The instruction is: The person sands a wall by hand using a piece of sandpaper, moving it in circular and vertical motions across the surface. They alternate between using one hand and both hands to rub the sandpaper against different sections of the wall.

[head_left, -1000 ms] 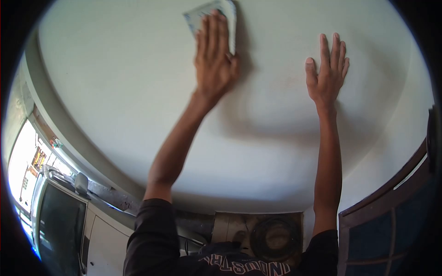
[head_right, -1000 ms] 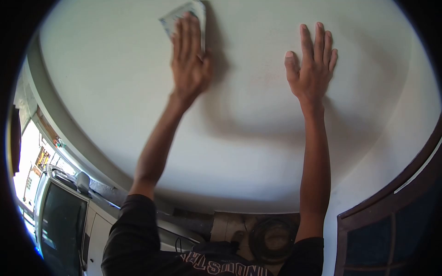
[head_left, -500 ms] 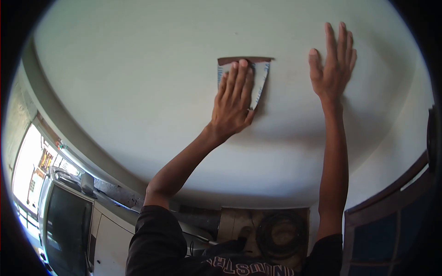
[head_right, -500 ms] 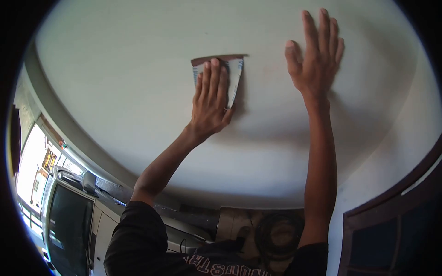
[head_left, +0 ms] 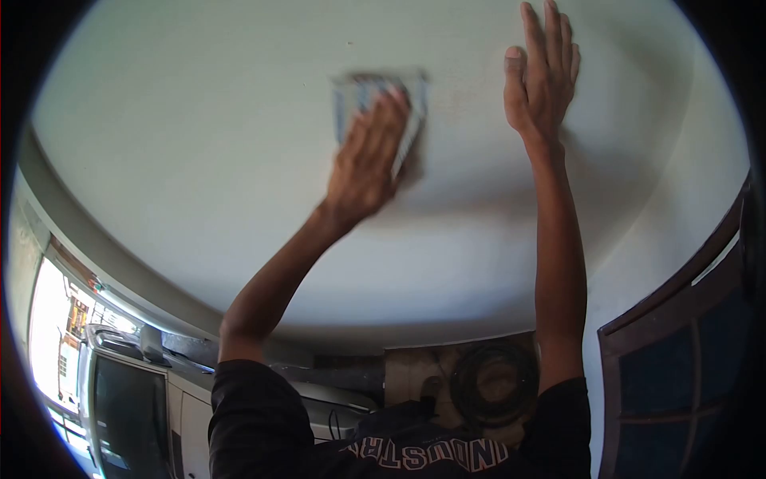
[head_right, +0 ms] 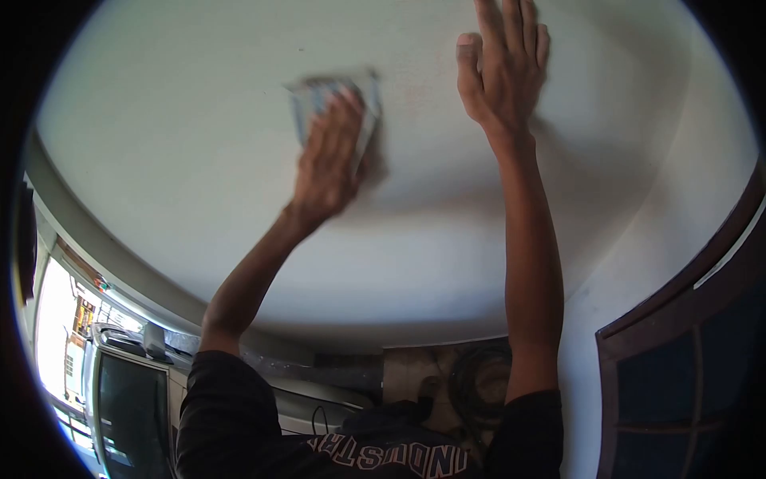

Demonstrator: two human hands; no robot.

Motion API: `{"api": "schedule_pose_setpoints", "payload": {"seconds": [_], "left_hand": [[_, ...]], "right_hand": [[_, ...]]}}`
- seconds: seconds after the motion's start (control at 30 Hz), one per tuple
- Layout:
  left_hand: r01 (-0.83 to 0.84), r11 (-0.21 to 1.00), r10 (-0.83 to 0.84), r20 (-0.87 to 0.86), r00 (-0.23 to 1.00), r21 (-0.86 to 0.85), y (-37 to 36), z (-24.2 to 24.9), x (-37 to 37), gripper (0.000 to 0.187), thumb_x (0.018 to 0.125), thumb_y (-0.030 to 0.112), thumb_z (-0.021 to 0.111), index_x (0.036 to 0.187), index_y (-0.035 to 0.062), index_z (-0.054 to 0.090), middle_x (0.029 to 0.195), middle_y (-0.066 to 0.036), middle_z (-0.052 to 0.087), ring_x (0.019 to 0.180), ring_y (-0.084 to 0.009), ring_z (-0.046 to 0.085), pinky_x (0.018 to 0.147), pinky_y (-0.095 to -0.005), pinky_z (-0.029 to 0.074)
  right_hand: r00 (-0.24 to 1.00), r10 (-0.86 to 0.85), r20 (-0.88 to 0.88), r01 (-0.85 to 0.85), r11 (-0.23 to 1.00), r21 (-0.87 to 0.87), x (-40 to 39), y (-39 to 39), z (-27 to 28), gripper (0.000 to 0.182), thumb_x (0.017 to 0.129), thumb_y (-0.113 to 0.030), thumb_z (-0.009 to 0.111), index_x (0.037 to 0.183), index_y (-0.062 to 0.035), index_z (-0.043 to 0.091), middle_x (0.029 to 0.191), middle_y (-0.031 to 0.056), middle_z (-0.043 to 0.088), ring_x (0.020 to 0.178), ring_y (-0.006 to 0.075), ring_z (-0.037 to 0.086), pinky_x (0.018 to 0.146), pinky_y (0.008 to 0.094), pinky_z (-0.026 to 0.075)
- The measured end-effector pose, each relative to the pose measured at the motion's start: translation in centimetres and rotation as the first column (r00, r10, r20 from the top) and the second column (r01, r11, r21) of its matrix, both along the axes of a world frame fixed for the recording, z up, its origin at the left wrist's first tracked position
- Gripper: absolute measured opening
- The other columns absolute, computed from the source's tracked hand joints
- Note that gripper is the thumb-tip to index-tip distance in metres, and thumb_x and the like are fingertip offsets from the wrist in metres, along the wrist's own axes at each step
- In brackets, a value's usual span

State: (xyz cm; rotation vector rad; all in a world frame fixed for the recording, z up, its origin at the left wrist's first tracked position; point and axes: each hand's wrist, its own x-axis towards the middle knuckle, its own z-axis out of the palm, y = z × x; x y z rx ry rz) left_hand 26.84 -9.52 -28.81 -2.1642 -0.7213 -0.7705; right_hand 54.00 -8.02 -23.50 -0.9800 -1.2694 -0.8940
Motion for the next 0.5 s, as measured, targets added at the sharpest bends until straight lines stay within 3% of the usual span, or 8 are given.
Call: {"api": "schedule_pose_setpoints", "payload": {"seconds": [0.03, 0.1, 0.2, 0.23, 0.3, 0.33, 0.43, 0.5], "left_hand": [[-0.078, 0.991, 0.058, -0.171, 0.984, -0.112, -1.1, -1.0, -0.4, 0.074, 0.091, 0.019, 0.063, 0.154, 0.0037, 0.028, 0.162, -0.018, 0.024, 0.149, -0.0344, 0.025, 0.119, -0.0542, 0.026], [-0.002, 0.999, 0.016, -0.363, 0.932, 0.039, 0.0, 1.4, -2.0, 0.072, 0.087, 0.016, 0.066, 0.151, 0.007, 0.035, 0.16, -0.013, 0.031, 0.147, -0.0254, 0.032, 0.115, -0.0474, 0.035], [0.191, 0.964, -0.177, -0.087, 0.98, 0.184, 0.4, 9.6, -1.7, 0.055, 0.096, 0.018, 0.05, 0.148, 0.0038, 0.042, 0.154, -0.017, 0.042, 0.143, -0.0331, 0.039, 0.116, -0.0518, 0.029], [0.063, 0.932, -0.097, 0.076, 0.992, 0.358, 0.7, 11.2, -0.4, 0.053, 0.098, 0.019, 0.043, 0.148, 0.0003, 0.04, 0.153, -0.02, 0.041, 0.143, -0.0387, 0.037, 0.117, -0.0535, 0.025], [0.064, 0.9, -0.152, 0.173, 0.973, 0.432, 1.6, 9.0, 2.5, 0.056, 0.093, 0.015, 0.048, 0.146, -0.0043, 0.04, 0.151, -0.021, 0.042, 0.139, -0.0378, 0.041, 0.114, -0.0489, 0.032], [0.075, 0.872, -0.129, 0.078, 0.989, 0.483, 1.8, 6.5, 3.5, 0.062, 0.092, 0.017, 0.05, 0.148, -0.0052, 0.036, 0.154, -0.022, 0.038, 0.144, -0.037, 0.034, 0.118, -0.0479, 0.028], [0.178, 0.961, -0.226, -0.233, 0.946, -0.21, 0.8, -1.9, 5.5, 0.079, 0.088, 0.03, 0.063, 0.152, 0.0001, 0.03, 0.156, -0.017, 0.037, 0.144, -0.0285, 0.036, 0.119, -0.0429, 0.028], [0.163, 0.983, -0.097, -0.515, 0.851, 0.084, 0.2, -1.9, 4.8, 0.078, 0.086, 0.028, 0.066, 0.152, 0.002, 0.032, 0.155, -0.013, 0.039, 0.143, -0.0238, 0.038, 0.118, -0.0409, 0.031]], "right_hand": [[1.0, 0.014, -0.013, -0.014, 1.0, -0.003, -0.1, 0.0, -0.1, 0.059, 0.106, -0.041, 0.025, 0.15, -0.0039, 0.039, 0.16, 0.0199, 0.028, 0.149, 0.0393, 0.023, 0.118, 0.06, 0.014], [0.998, 0.062, -0.032, -0.062, 0.998, 0.008, -0.4, -0.1, 0.0, 0.06, 0.106, -0.041, 0.023, 0.15, -0.0037, 0.039, 0.159, 0.0194, 0.03, 0.148, 0.0393, 0.024, 0.118, 0.0599, 0.014], [0.987, 0.152, -0.046, -0.151, 0.988, 0.024, 0.0, -0.2, -0.2, 0.059, 0.106, -0.041, 0.025, 0.15, -0.0055, 0.039, 0.16, 0.0187, 0.028, 0.149, 0.0391, 0.022, 0.119, 0.0596, 0.013], [0.98, 0.191, -0.051, -0.19, 0.981, 0.032, 0.1, -0.1, -0.4, 0.058, 0.106, -0.041, 0.025, 0.15, -0.0064, 0.039, 0.161, 0.0185, 0.027, 0.149, 0.039, 0.021, 0.119, 0.0595, 0.013], [0.96, 0.276, -0.051, -0.267, 0.954, 0.138, 0.3, 0.2, -0.8, 0.061, 0.102, -0.046, 0.036, 0.149, -0.0076, 0.042, 0.158, 0.0167, 0.034, 0.147, 0.0377, 0.028, 0.117, 0.0567, 0.019], [0.949, 0.313, -0.044, -0.299, 0.934, 0.196, 0.5, 0.3, -0.8, 0.062, 0.101, -0.049, 0.041, 0.148, -0.0081, 0.044, 0.156, 0.0158, 0.037, 0.145, 0.0371, 0.032, 0.117, 0.0553, 0.022], [0.807, 0.585, -0.087, -0.528, 0.779, 0.339, 1.5, 0.9, -2.7, 0.061, 0.099, -0.039, 0.048, 0.147, -0.0025, 0.042, 0.153, 0.0199, 0.041, 0.142, 0.0363, 0.037, 0.117, 0.0499, 0.025], [0.73, 0.661, -0.172, -0.598, 0.741, 0.306, 0.9, -1.9, -4.7, 0.06, 0.102, -0.034, 0.044, 0.146, 0.0062, 0.038, 0.15, 0.0235, 0.042, 0.142, 0.0363, 0.038, 0.118, 0.0457, 0.025]]}}
